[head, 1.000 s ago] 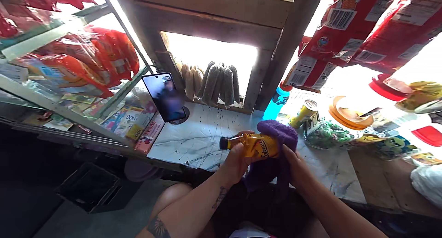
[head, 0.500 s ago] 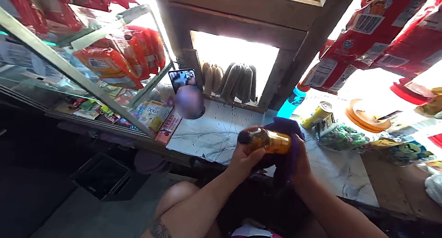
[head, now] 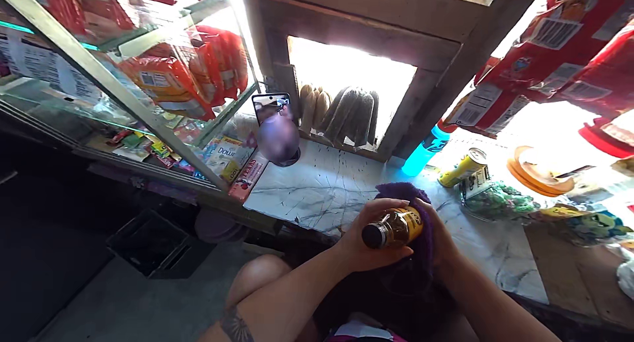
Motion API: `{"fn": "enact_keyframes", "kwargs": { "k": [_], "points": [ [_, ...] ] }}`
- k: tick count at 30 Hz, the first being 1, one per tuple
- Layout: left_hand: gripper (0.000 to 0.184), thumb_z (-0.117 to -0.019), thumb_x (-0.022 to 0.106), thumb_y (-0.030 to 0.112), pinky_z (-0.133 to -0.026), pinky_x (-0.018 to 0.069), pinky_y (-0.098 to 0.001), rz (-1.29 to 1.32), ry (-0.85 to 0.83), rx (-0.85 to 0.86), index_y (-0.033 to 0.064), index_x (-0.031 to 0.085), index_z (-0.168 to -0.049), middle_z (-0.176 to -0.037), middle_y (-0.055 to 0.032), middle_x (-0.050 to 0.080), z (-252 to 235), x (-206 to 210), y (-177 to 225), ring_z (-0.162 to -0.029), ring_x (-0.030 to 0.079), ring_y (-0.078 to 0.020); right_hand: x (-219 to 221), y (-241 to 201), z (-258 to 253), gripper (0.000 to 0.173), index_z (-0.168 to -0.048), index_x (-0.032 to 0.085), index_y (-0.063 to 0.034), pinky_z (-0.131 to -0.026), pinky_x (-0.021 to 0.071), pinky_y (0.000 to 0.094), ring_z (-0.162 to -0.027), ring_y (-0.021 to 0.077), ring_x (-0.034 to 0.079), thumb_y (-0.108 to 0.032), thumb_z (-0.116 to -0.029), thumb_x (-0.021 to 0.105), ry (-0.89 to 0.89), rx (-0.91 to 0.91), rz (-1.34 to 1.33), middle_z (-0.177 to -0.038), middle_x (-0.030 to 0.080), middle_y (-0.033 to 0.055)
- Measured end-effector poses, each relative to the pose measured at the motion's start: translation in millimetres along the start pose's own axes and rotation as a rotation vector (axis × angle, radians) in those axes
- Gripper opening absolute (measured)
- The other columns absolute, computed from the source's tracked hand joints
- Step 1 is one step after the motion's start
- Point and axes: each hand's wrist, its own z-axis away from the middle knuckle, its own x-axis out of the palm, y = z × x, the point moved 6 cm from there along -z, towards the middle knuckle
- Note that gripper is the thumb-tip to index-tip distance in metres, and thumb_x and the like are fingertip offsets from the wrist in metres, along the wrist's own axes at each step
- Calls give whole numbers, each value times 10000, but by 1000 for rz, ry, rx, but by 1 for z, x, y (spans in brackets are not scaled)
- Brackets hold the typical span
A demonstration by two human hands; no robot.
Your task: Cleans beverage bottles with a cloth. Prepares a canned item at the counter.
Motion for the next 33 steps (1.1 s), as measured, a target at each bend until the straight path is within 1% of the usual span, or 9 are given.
{"fn": "enact_keyframes", "kwargs": {
  "k": [3, 5, 7, 11, 14, 19, 25, 28, 33],
  "points": [
    [852, -824, 846, 235, -1111, 474, -407, 44, 149, -149, 109, 356, -1510, -1460, -92, 551, 4, 1, -14, -1312, 566, -208, -3, -6, 5, 375, -1114, 667, -102, -838, 616, 344, -954, 143, 722, -342, -1066, 383, 84, -125, -142, -1006, 744, 82],
    [820, -858, 814, 249, -1067, 517, -364, 67, 197, -271, -40, 329, -1453, -1359, -91, 598, 4, 4, -19, -1225, 615, -143, -6, -10, 9, 388, -1135, 643, -93, -852, 612, 363, -978, 154, 715, -357, -1073, 364, 140, -212, -163, -1025, 735, 87],
    [673, -860, 804, 192, -1030, 539, -310, 57, 225, -359, -114, 433, -1332, -1213, -48, 678, 5, 10, -21, -1141, 651, -76, -10, -13, 14, 395, -1155, 631, -101, -863, 608, 357, -994, 145, 710, -397, -1070, 384, 192, -265, -115, -1036, 734, 70],
    [389, -915, 728, 128, -985, 546, -269, 183, 245, -465, 7, 541, -1235, -1107, 71, 710, 5, 19, -28, -1071, 667, -20, -25, -20, 24, 414, -1108, 652, -109, -826, 612, 306, -930, 96, 719, -354, -1106, 319, 341, -342, -35, -966, 749, 23],
    [413, -911, 756, 283, -981, 554, -337, 407, 200, -502, 131, 577, -1250, -1134, 69, 720, 5, 22, -44, -1084, 677, -79, -36, -23, 30, 383, -1049, 660, -108, -760, 622, 257, -834, 58, 724, -235, -1117, 305, 389, -354, -40, -875, 752, -2],
    [707, -850, 810, 388, -980, 562, -410, 549, 294, -602, 38, 409, -1314, -1163, -56, 697, 1, 18, -56, -1072, 699, -199, -34, -33, 31, 335, -1132, 637, -105, -854, 604, 271, -924, 59, 715, -263, -1109, 342, 328, -322, 79, -962, 751, -14],
    [760, -825, 832, 378, -951, 575, -347, 369, 274, -701, 36, 382, -1332, -1132, -6, 695, -5, 6, -60, -1036, 699, -133, -35, -39, 34, 288, -1152, 592, -108, -857, 590, 256, -899, 23, 699, -330, -976, 647, 176, -203, 370, -946, 735, -83],
    [783, -811, 840, 403, -939, 579, -347, 371, 267, -704, 45, 367, -1322, -1131, 0, 694, -3, 5, -61, -1033, 701, -133, -31, -41, 34, 214, -1143, 573, -108, -837, 588, 231, -870, 3, 694, -249, -990, 619, 179, -211, 399, -925, 725, -102],
    [745, -835, 814, 407, -956, 578, -385, 529, 258, -642, 65, 409, -1359, -1169, -44, 705, -1, 3, -58, -1056, 709, -184, -27, -47, 34, 165, -1203, 547, -70, -937, 559, 212, -988, -34, 669, -125, -1050, 516, 169, -496, 538, -1032, 709, -125]
  ]
}}
